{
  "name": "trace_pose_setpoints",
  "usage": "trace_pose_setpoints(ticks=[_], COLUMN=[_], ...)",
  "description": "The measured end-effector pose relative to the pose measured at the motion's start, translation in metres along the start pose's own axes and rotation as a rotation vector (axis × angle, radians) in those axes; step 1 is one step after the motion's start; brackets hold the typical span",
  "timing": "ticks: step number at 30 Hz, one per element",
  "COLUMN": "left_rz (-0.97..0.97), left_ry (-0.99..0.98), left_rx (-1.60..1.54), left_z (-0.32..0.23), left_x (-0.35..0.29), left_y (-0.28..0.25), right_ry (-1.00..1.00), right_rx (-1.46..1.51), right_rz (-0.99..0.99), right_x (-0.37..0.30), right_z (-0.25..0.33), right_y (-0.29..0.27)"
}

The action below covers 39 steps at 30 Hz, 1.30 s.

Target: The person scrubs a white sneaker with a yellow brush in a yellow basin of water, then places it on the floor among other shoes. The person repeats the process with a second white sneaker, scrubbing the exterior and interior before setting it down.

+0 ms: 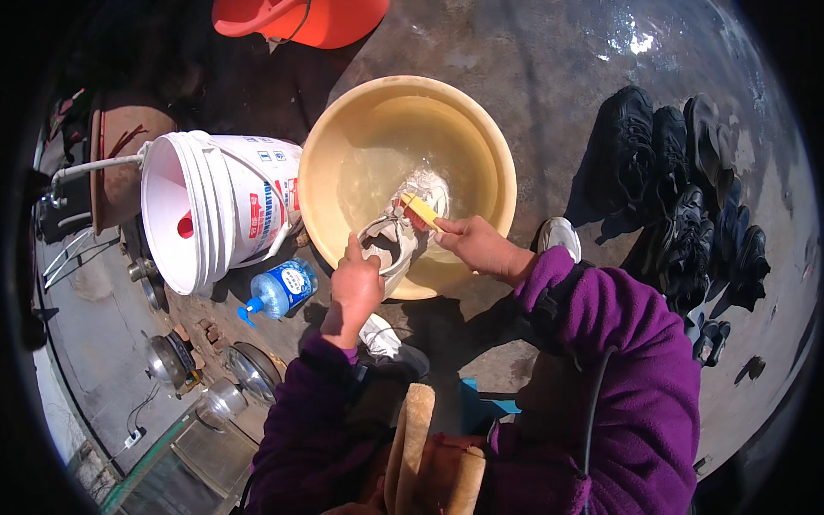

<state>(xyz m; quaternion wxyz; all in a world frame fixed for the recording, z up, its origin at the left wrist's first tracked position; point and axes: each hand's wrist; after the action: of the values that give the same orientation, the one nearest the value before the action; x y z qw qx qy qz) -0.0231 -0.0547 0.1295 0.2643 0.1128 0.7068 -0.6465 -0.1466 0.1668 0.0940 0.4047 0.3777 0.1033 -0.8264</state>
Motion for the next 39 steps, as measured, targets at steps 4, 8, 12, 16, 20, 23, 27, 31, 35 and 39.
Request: trace_pose_setpoints(ticks=[4,8,12,16,20,23,27,31,35,39], left_rz=[0.006,-0.061,-0.108,-0.066,-0.03,-0.047,0.012,0.15,0.31,0.211], left_ry=[0.007,0.044,0.078,0.089,-0.054,-0.084,-0.093,-0.147,-0.406,-0.448], left_rx=[0.006,0.098,0.005,-0.146,-0.37,-0.539,-0.697,-0.878,-1.294,-1.32], left_z=[0.0,0.002,0.004,0.008,0.027,0.05,0.068,0.066,0.038,0.035], left_x=[0.004,0.004,0.001,-0.001,0.006,0.021,0.032,0.026,0.008,0.003], left_y=[0.004,0.001,-0.001,-0.005,-0.009,-0.004,0.007,0.009,0.023,0.032], right_ry=[-0.3,-0.375,-0.454,-0.189,-0.138,-0.065,-0.257,-0.242,-0.2,-0.272], right_rx=[-0.496,-0.957,-1.04,-0.867,-0.501,-0.107,-0.34,-0.595,-0.587,-0.402], right_rz=[-0.017,-0.106,-0.201,-0.38,-0.319,-0.263,-0.083,-0.316,-0.434,-0.338], right_x=[-0.006,0.026,0.034,0.071,0.089,0.045,-0.009,0.037,0.101,0.065], right_z=[-0.016,-0.022,-0.028,-0.009,0.01,0.0,-0.017,-0.008,0.012,0.012], right_y=[0.017,0.02,0.009,-0.018,-0.034,-0.023,0.002,-0.003,-0.015,-0.014])
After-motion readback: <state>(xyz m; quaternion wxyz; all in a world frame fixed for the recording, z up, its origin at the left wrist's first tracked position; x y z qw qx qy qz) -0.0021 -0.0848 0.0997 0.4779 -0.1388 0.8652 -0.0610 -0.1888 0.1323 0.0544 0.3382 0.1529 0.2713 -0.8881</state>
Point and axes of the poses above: each hand's wrist, its own x-axis towards the middle knuckle, its own y-axis out of the palm, z = x × y, and after that the axes turned 5 degrees about -y, right-handed
